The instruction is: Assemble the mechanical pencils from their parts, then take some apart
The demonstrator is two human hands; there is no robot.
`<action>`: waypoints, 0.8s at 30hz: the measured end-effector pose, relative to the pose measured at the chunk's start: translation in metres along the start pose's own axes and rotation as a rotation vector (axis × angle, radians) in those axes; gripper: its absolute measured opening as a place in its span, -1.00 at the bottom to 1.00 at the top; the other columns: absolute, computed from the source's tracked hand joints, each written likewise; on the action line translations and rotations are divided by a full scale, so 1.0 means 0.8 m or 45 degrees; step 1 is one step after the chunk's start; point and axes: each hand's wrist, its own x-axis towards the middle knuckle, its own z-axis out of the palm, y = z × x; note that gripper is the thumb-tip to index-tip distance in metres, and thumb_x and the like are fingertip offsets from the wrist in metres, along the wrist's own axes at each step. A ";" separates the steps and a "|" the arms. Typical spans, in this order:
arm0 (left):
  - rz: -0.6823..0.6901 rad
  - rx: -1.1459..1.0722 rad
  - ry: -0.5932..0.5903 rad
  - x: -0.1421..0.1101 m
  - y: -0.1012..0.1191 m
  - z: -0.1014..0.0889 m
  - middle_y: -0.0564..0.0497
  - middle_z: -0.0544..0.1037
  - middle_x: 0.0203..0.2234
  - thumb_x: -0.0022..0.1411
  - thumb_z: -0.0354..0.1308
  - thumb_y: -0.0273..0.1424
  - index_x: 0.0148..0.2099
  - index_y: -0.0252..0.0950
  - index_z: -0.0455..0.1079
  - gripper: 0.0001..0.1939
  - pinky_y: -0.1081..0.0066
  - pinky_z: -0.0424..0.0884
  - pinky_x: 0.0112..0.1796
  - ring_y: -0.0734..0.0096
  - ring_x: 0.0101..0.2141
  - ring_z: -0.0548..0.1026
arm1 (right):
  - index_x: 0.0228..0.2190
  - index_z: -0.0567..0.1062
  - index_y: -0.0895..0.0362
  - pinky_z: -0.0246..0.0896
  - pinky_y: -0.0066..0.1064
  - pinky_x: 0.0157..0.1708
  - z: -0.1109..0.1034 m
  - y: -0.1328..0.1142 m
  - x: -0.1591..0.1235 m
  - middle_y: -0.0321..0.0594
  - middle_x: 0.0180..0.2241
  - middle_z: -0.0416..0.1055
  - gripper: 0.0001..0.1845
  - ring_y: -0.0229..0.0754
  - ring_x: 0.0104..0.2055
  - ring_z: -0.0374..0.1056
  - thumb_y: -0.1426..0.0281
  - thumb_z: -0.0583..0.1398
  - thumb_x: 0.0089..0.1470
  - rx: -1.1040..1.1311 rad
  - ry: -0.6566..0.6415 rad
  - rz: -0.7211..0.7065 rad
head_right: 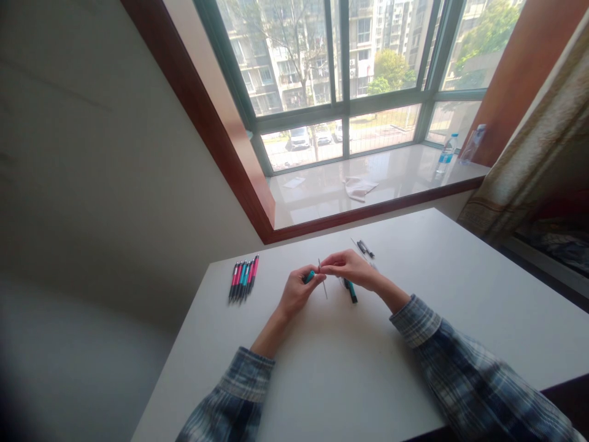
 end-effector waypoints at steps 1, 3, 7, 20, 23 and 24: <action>0.000 0.007 -0.016 0.000 0.000 0.000 0.08 0.44 -0.50 0.26 0.23 -0.02 -0.29 -0.32 0.53 -0.58 0.45 0.23 -0.36 0.46 -0.44 0.30 | -0.27 0.68 0.18 0.16 -0.39 -0.35 0.000 -0.001 0.000 -0.20 -0.40 0.52 -0.58 -0.20 -0.36 0.32 0.05 0.37 0.06 -0.013 -0.002 0.003; -0.001 0.018 -0.040 -0.001 0.000 0.001 0.08 0.44 -0.50 0.26 0.22 -0.02 -0.29 -0.32 0.54 -0.58 0.45 0.23 -0.36 0.46 -0.44 0.31 | -0.30 0.68 0.18 0.11 -0.40 -0.40 0.000 -0.001 0.001 -0.23 -0.46 0.47 -0.56 -0.23 -0.40 0.27 0.03 0.37 0.05 -0.043 -0.012 0.005; -0.012 -0.002 -0.012 0.000 0.001 0.002 0.12 0.38 -0.52 0.24 0.26 -0.04 -0.27 -0.29 0.49 -0.62 0.47 0.19 -0.39 0.50 -0.47 0.25 | -0.34 0.64 0.17 0.11 -0.39 -0.41 0.000 -0.002 0.003 -0.27 -0.48 0.41 -0.57 -0.25 -0.42 0.22 0.02 0.32 0.11 -0.075 -0.034 -0.066; -0.085 -0.196 -0.126 -0.003 -0.006 0.009 0.17 0.18 -0.49 0.18 0.13 -0.36 -0.24 -0.23 0.18 -0.84 0.48 0.11 -0.43 0.52 -0.48 0.13 | -0.31 0.62 0.09 0.33 -0.34 -0.26 -0.001 -0.001 0.008 -0.18 -0.26 0.50 -0.66 -0.20 -0.31 0.33 0.08 0.40 0.03 0.330 0.491 -0.237; -0.108 -0.257 -0.140 -0.001 -0.006 0.008 0.16 0.19 -0.49 0.17 0.09 -0.38 -0.24 -0.23 0.17 -0.86 0.46 0.10 -0.43 0.50 -0.48 0.12 | -0.31 0.63 0.09 0.32 -0.35 -0.27 0.001 -0.001 0.008 -0.20 -0.26 0.49 -0.69 -0.23 -0.33 0.32 0.12 0.41 0.04 0.369 0.471 -0.243; -0.118 -0.270 -0.141 -0.001 -0.006 0.008 0.16 0.19 -0.49 0.17 0.09 -0.38 -0.25 -0.23 0.17 -0.86 0.46 0.09 -0.44 0.50 -0.48 0.12 | -0.31 0.63 0.09 0.32 -0.35 -0.27 0.002 -0.002 0.008 -0.20 -0.26 0.50 -0.69 -0.23 -0.33 0.33 0.12 0.41 0.04 0.373 0.464 -0.242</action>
